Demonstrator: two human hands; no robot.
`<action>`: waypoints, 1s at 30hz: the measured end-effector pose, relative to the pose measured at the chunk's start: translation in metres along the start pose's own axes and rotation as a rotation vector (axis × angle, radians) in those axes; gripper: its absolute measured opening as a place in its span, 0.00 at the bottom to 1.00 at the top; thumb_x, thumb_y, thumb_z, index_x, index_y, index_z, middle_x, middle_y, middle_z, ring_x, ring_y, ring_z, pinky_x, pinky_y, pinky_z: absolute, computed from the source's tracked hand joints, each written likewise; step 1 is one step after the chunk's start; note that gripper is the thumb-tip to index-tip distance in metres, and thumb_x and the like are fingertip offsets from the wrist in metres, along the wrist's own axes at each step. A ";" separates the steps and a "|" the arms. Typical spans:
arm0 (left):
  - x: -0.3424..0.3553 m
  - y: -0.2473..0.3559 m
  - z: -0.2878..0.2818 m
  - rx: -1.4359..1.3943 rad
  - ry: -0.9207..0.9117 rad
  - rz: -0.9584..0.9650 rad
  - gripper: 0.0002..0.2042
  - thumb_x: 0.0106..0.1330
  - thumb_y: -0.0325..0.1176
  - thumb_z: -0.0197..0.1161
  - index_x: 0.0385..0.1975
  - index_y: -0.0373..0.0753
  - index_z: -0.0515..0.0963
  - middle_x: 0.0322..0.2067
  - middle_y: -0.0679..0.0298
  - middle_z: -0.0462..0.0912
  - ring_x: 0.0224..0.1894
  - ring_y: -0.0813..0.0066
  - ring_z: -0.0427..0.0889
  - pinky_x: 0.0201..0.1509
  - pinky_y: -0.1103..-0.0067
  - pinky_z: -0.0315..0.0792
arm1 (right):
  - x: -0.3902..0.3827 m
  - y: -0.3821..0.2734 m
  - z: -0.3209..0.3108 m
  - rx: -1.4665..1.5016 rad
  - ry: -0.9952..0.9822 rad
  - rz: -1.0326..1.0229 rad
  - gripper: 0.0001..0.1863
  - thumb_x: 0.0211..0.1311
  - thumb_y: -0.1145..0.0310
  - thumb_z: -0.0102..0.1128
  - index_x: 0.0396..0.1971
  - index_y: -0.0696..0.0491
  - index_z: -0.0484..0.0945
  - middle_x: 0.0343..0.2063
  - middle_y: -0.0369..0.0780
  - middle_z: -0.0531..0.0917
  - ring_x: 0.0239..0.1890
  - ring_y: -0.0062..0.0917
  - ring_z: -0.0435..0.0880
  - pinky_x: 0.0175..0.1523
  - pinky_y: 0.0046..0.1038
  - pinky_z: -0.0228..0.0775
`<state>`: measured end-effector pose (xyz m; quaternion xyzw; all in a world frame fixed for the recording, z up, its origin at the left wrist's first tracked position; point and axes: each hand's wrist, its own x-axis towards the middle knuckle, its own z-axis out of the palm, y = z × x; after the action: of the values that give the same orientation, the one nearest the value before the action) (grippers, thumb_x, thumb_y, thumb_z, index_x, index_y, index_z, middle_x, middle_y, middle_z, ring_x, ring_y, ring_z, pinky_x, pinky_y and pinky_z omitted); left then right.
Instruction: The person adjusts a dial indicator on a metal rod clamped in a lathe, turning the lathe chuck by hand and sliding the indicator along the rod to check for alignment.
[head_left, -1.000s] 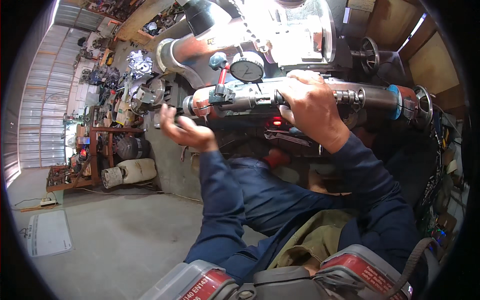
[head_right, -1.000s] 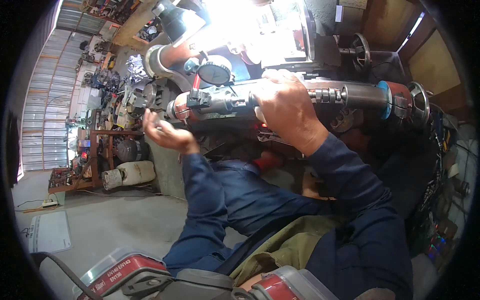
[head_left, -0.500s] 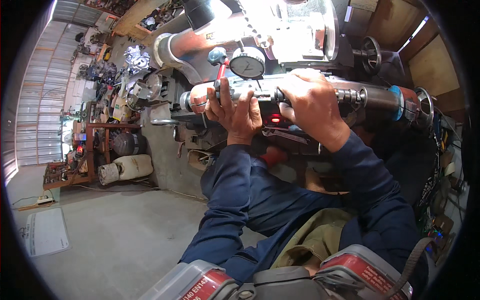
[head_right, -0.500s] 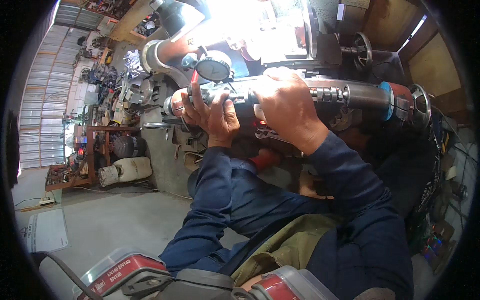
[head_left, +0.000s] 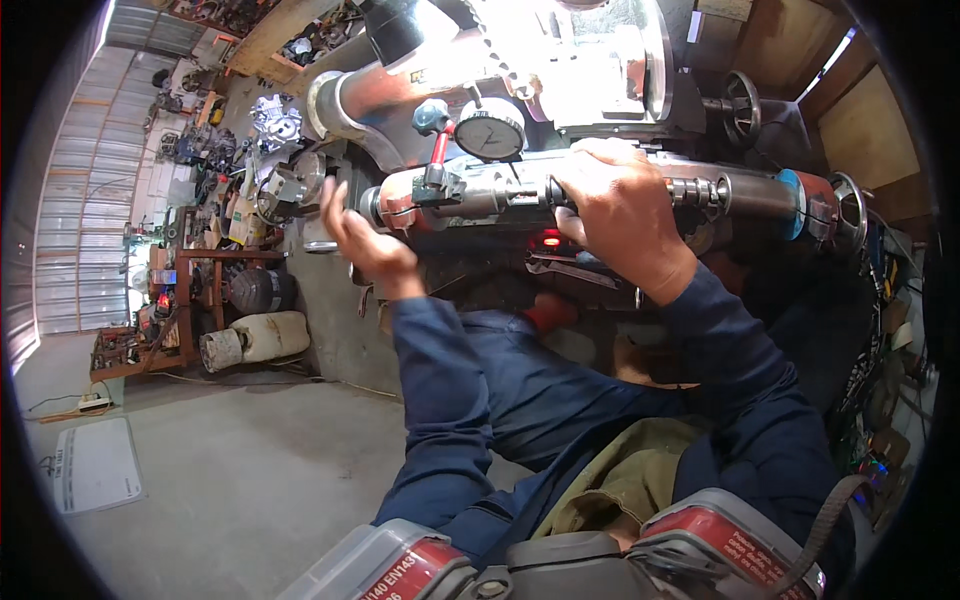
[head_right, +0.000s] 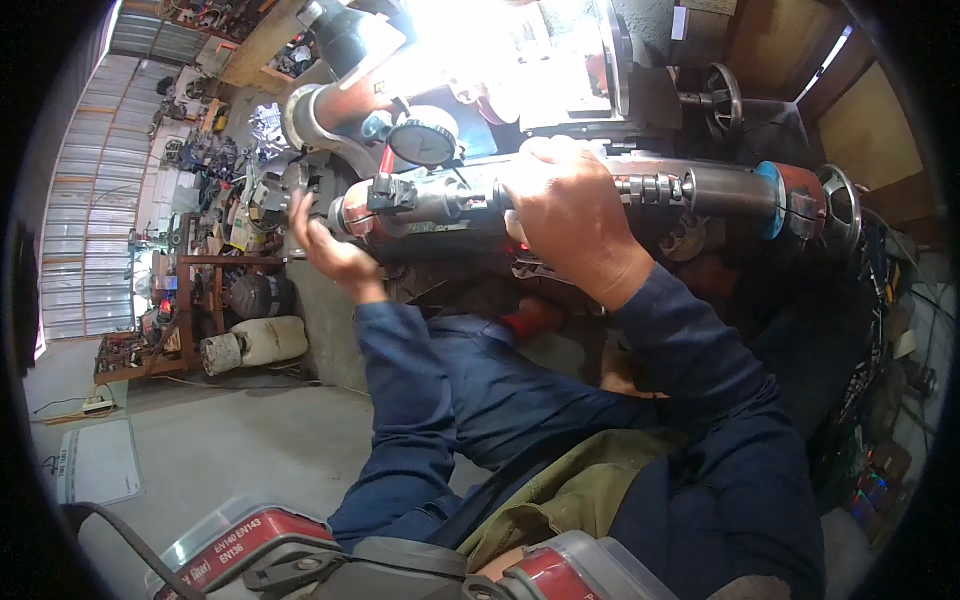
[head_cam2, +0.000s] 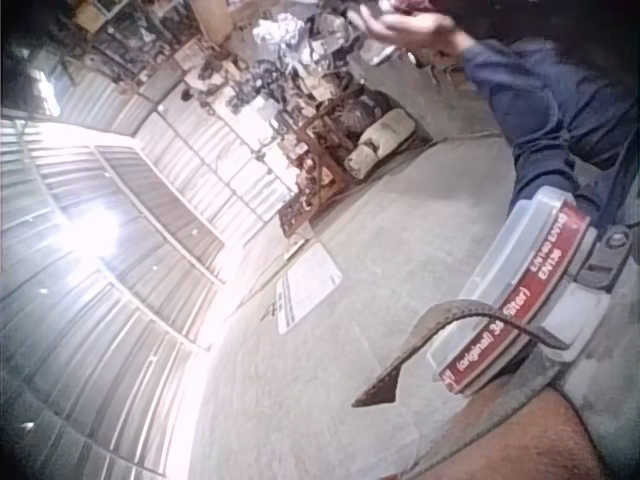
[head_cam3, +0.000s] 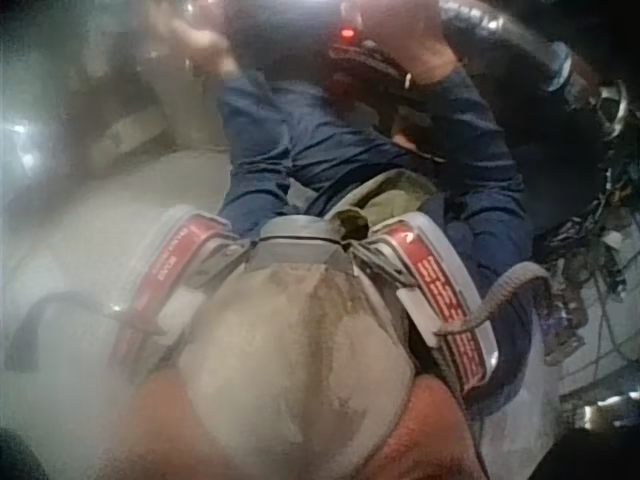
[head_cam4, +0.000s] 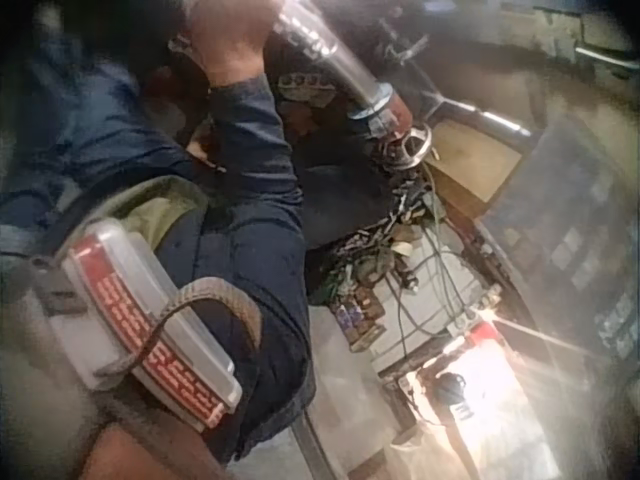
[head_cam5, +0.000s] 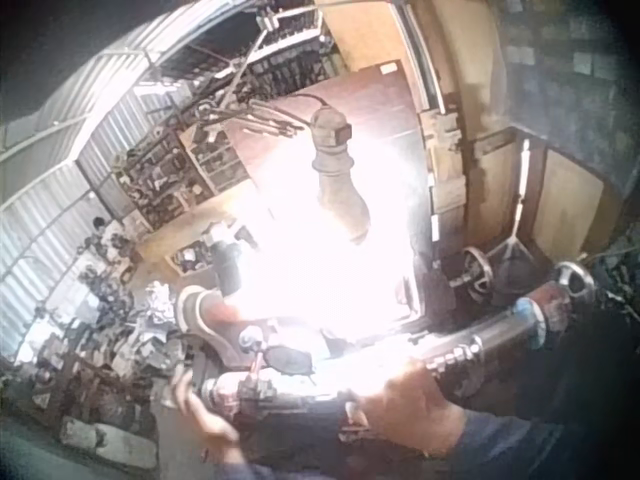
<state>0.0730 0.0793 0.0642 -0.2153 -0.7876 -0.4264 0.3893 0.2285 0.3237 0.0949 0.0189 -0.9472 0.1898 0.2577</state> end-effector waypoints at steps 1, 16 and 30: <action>-0.003 -0.045 -0.005 -0.311 -0.114 -0.210 0.22 0.73 0.38 0.34 0.50 0.31 0.73 0.55 0.52 0.74 0.60 0.60 0.70 0.68 0.65 0.60 | 0.001 -0.003 -0.001 0.002 0.008 -0.015 0.21 0.36 0.68 0.72 0.37 0.53 0.81 0.39 0.43 0.83 0.47 0.36 0.80 0.55 0.35 0.69; -0.002 -0.046 0.015 -1.397 -0.422 -0.732 0.30 0.54 0.45 0.59 0.54 0.33 0.69 0.61 0.49 0.69 0.60 0.62 0.71 0.66 0.64 0.63 | -0.122 0.122 -0.182 0.038 0.659 0.741 0.20 0.66 0.67 0.58 0.55 0.61 0.73 0.48 0.44 0.81 0.50 0.29 0.80 0.56 0.28 0.69; 0.012 -0.086 0.004 -1.213 -0.191 -1.228 0.09 0.52 0.29 0.61 0.33 0.35 0.76 0.32 0.63 0.79 0.36 0.67 0.82 0.46 0.72 0.77 | -0.210 0.251 -0.185 -0.037 0.325 0.939 0.24 0.71 0.55 0.51 0.58 0.57 0.73 0.55 0.44 0.77 0.57 0.29 0.74 0.62 0.27 0.61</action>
<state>0.0062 0.0364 0.0295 0.0424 -0.4303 -0.8875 -0.1594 0.4663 0.6114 0.0505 -0.4440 -0.8042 0.2691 0.2893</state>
